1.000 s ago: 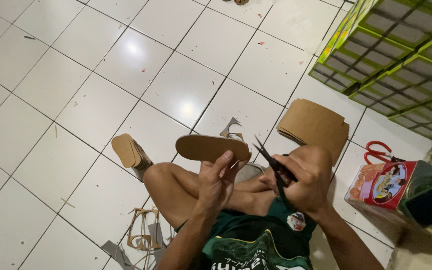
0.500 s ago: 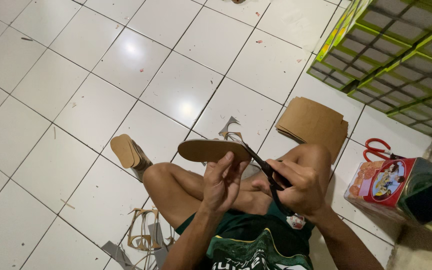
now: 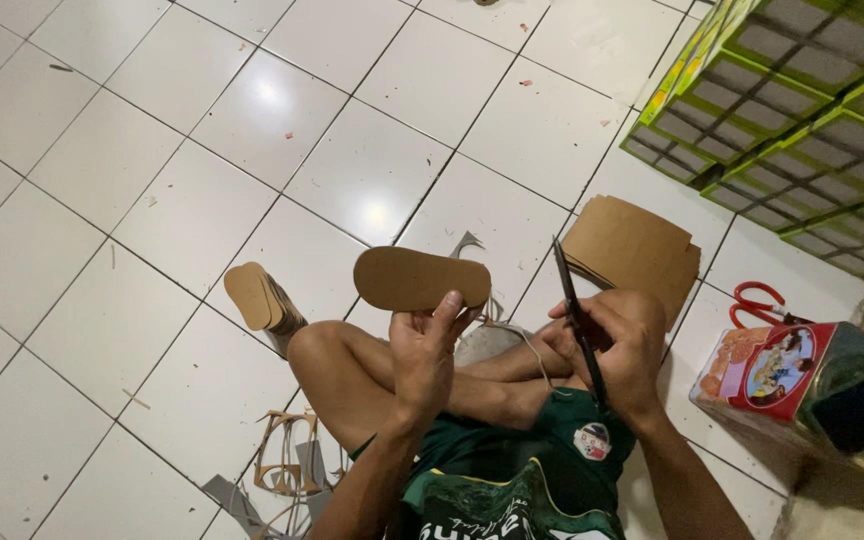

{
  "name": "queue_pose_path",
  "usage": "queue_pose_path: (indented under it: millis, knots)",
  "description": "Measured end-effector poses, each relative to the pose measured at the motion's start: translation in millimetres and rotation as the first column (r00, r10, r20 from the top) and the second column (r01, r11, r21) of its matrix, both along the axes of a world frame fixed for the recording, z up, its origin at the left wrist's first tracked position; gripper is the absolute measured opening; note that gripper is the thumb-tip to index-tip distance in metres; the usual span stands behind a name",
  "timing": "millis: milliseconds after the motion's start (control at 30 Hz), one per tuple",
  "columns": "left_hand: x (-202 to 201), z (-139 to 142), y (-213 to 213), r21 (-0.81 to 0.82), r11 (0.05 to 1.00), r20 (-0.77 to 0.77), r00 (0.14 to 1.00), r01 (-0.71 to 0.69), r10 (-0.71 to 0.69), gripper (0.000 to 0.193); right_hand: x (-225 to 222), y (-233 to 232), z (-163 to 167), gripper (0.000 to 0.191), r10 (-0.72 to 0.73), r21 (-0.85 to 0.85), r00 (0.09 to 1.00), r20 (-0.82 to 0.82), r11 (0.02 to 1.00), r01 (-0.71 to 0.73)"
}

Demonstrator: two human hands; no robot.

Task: The person sits on the workshop floor and cuts cardboard sheets into shoe insole patterns with scissors, trimming the edges of each cut piece. They work through a stack of cardboard, setting finished pieces aside with other completed insoles.

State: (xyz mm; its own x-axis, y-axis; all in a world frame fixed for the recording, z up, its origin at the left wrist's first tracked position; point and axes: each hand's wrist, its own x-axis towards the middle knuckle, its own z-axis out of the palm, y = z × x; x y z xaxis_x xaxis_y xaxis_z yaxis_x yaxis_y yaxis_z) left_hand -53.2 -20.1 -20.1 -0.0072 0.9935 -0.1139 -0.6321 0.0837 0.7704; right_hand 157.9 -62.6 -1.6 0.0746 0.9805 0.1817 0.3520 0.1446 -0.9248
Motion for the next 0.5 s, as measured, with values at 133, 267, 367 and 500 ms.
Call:
queue_pose_path:
  millis: [133,267,367,500]
  knots:
    - [0.6,-5.1,1.2,-0.032,0.999,-0.004,1.000,-0.013,0.013,0.028,-5.6,-3.1,-9.5,0.032,-0.061,-0.164,0.995,-0.076,0.985,0.048]
    - [-0.5,-15.4,1.8,0.621,0.778,-0.300,0.945,0.093,0.127,0.008,-14.8,-8.6,-16.7,0.045,-0.047,-0.279,0.724,-0.689,0.938,-0.205]
    - [0.0,-23.5,1.6,0.722,0.668,-0.436,0.869,0.182,0.235,0.003,-23.8,-6.9,-17.9,0.047,0.093,-0.169,0.798,-0.595,0.957,-0.238]
    - [2.5,-27.2,-5.9,0.593,0.784,-0.371,0.927,0.187,0.060,0.024,-29.9,-7.6,-15.3,0.046,0.023,-0.240,0.840,-0.542,0.954,-0.181]
